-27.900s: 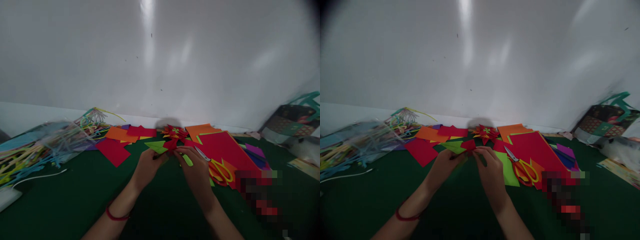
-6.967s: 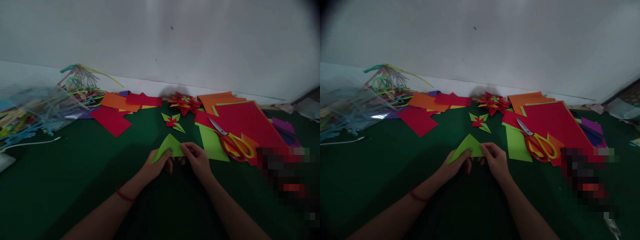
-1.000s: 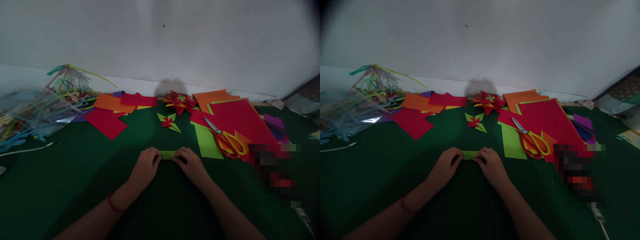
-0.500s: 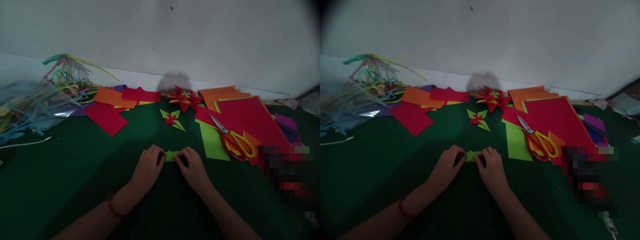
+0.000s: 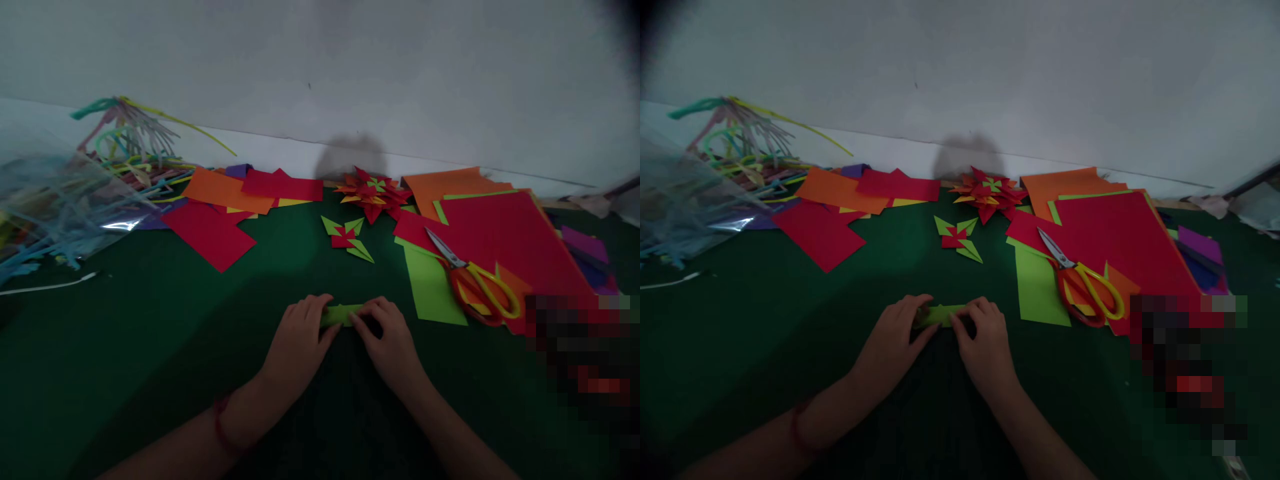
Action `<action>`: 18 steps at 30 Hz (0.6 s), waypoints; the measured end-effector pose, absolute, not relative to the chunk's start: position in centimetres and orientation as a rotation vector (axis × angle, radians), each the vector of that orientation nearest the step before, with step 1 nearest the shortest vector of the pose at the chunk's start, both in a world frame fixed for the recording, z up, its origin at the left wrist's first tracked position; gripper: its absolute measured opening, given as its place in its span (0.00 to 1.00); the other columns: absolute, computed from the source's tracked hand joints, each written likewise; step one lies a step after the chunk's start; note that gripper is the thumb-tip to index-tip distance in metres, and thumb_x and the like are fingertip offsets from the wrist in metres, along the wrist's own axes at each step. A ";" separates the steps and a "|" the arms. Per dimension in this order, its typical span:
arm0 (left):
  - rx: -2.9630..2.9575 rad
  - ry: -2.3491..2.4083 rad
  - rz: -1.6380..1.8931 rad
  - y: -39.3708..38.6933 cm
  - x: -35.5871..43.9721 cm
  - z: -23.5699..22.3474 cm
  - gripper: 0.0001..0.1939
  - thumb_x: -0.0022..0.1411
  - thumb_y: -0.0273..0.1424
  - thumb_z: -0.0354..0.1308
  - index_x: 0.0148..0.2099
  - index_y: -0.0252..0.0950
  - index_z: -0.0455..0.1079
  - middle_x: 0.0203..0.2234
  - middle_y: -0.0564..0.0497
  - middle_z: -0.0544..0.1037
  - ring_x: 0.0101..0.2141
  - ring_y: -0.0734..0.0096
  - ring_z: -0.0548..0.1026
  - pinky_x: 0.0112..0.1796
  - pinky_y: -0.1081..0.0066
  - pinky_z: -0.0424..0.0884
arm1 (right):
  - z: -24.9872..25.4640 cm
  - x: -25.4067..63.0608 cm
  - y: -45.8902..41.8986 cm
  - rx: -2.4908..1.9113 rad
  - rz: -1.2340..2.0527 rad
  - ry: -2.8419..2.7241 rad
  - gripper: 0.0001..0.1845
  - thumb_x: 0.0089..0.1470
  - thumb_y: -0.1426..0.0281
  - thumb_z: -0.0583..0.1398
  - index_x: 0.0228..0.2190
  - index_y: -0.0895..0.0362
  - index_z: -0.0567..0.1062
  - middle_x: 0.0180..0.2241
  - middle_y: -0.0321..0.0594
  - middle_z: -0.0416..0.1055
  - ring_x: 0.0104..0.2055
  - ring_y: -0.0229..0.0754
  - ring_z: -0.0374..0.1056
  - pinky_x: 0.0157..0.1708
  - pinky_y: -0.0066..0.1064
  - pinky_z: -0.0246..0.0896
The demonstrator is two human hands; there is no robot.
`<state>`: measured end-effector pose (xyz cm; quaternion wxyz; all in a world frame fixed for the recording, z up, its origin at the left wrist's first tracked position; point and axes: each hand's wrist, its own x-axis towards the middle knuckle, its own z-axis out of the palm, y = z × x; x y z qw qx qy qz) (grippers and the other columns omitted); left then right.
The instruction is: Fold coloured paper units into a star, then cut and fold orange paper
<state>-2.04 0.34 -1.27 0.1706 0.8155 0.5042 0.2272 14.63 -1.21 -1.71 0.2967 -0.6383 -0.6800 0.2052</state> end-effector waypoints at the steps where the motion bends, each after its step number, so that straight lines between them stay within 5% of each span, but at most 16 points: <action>1: 2.322 1.425 0.649 0.3 -2.1 -1.3 0.13 0.60 0.31 0.52 0.48 0.37 0.60 0.38 0.48 0.69 0.37 0.63 0.68 0.37 0.63 0.66 | -1.7 14.7 -1.2 -1.694 0.550 -1.811 0.07 0.54 0.67 0.55 0.25 0.54 0.68 0.30 0.39 0.66 0.34 0.43 0.62 0.34 0.36 0.56; 9: 2.446 1.264 0.626 0.5 -2.5 -1.0 0.03 0.61 0.26 0.51 0.38 0.36 0.63 0.35 0.49 0.70 0.37 0.65 0.68 0.40 0.61 0.65 | -1.1 15.3 -1.4 -1.630 0.641 -1.874 0.05 0.53 0.70 0.56 0.26 0.54 0.68 0.31 0.39 0.67 0.36 0.43 0.63 0.35 0.36 0.58; 18: 2.224 1.242 0.630 1.1 -2.6 -1.3 0.03 0.58 0.23 0.53 0.34 0.36 0.63 0.33 0.52 0.68 0.35 0.69 0.67 0.36 0.67 0.66 | -0.4 16.2 -1.2 -1.546 0.775 -1.867 0.03 0.52 0.70 0.58 0.28 0.53 0.71 0.33 0.37 0.68 0.37 0.41 0.65 0.37 0.33 0.60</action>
